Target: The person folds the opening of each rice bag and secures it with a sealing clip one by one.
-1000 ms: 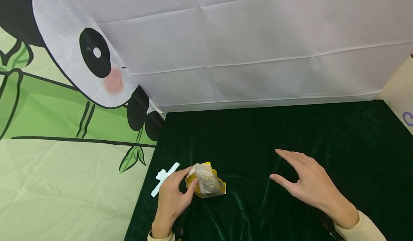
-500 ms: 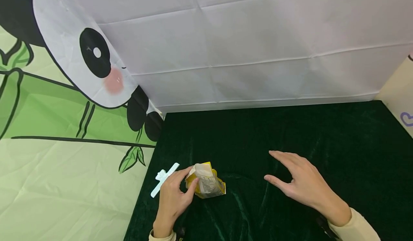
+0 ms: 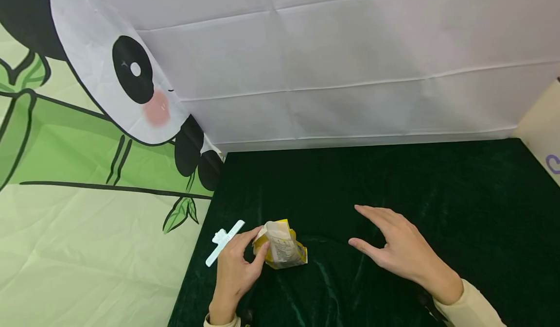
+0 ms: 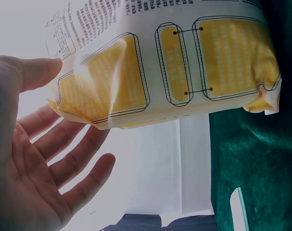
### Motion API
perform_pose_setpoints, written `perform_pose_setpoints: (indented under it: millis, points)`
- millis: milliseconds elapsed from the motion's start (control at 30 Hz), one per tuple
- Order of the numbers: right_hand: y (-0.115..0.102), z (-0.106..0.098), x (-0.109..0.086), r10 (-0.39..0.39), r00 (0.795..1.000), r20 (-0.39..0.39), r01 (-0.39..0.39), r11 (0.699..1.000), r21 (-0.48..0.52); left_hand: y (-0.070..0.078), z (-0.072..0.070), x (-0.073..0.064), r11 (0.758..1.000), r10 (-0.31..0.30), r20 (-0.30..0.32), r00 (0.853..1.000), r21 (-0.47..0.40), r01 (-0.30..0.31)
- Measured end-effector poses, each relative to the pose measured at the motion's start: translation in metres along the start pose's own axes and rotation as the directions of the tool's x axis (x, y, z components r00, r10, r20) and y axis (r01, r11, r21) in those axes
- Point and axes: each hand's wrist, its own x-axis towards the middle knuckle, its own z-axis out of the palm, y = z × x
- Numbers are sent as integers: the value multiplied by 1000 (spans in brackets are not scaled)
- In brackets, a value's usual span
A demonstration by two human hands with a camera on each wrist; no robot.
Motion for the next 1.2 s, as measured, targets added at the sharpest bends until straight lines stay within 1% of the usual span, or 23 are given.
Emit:
perform_pose_setpoints:
  millis: [233,400,500,733,900,1200]
  points:
    - [-4,3,3,5,999,33,-5,1000,9,2,1,1,1000,7,-14,1000,-18,-7]
    - [-5,4,4,0,1000,32,-1,1000,12,2,3,2,1000,15,-27,1000,-18,-15]
    - [-5,6,6,-6,1000,29,6,1000,12,2,4,2,1000,15,-26,1000,-22,-15]
    - [-8,13,9,-35,999,28,34,999,16,2,3,3,999,-5,-11,1000,-38,4]
    - [-11,18,10,-57,997,44,56,998,12,3,3,3,999,-3,-9,1000,-36,2]
    - [-19,23,12,-56,995,81,55,998,20,3,3,4,999,-20,1,1000,-46,20]
